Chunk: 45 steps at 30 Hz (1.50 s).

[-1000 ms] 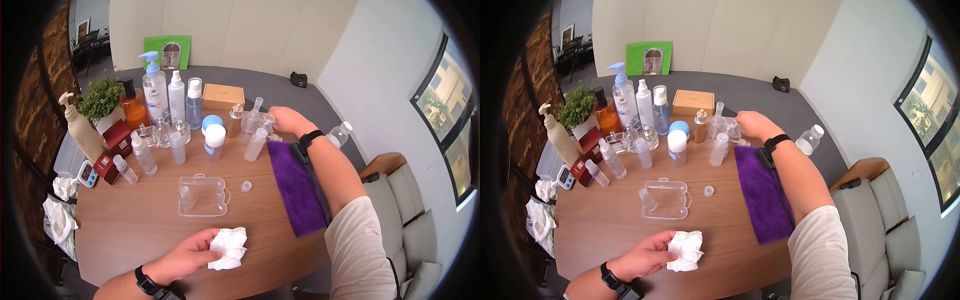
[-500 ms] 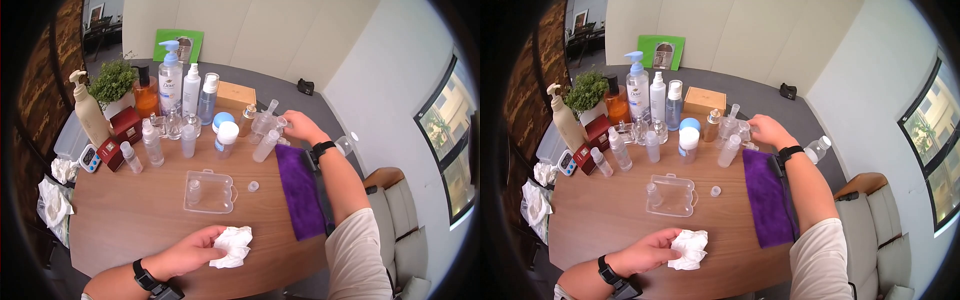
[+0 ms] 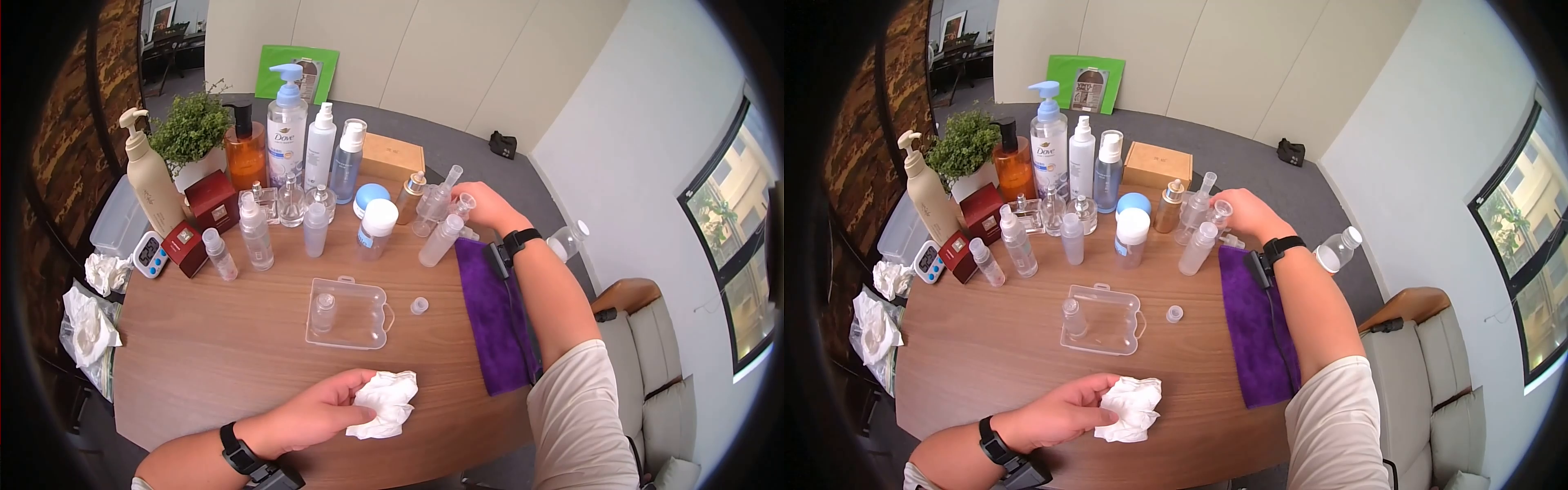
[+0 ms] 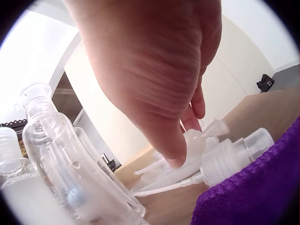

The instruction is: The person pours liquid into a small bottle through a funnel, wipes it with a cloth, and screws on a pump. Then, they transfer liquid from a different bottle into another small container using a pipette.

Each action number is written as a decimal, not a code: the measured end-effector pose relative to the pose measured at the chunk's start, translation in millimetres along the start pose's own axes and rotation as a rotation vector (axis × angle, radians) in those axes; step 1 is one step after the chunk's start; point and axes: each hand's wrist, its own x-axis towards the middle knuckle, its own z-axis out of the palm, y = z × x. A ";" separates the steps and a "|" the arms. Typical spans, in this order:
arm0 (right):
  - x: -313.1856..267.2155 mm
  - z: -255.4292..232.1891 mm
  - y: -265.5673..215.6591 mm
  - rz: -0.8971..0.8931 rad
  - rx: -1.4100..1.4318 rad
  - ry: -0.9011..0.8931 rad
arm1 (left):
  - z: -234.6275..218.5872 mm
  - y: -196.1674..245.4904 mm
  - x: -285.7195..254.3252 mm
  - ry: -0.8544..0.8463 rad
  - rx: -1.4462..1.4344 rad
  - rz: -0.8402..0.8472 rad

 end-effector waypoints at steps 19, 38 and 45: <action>-52.1 -11.3 -13.0 0.124 -0.206 -0.197 | 4.4 3.7 -0.8 0.057 0.021 -0.038; -12.4 14.6 2.9 0.043 0.000 0.152 | 4.2 4.9 -3.1 0.027 -0.043 -0.016; -13.2 20.2 -7.1 -0.019 -0.011 0.184 | 3.2 2.3 -2.7 0.036 -0.007 -0.018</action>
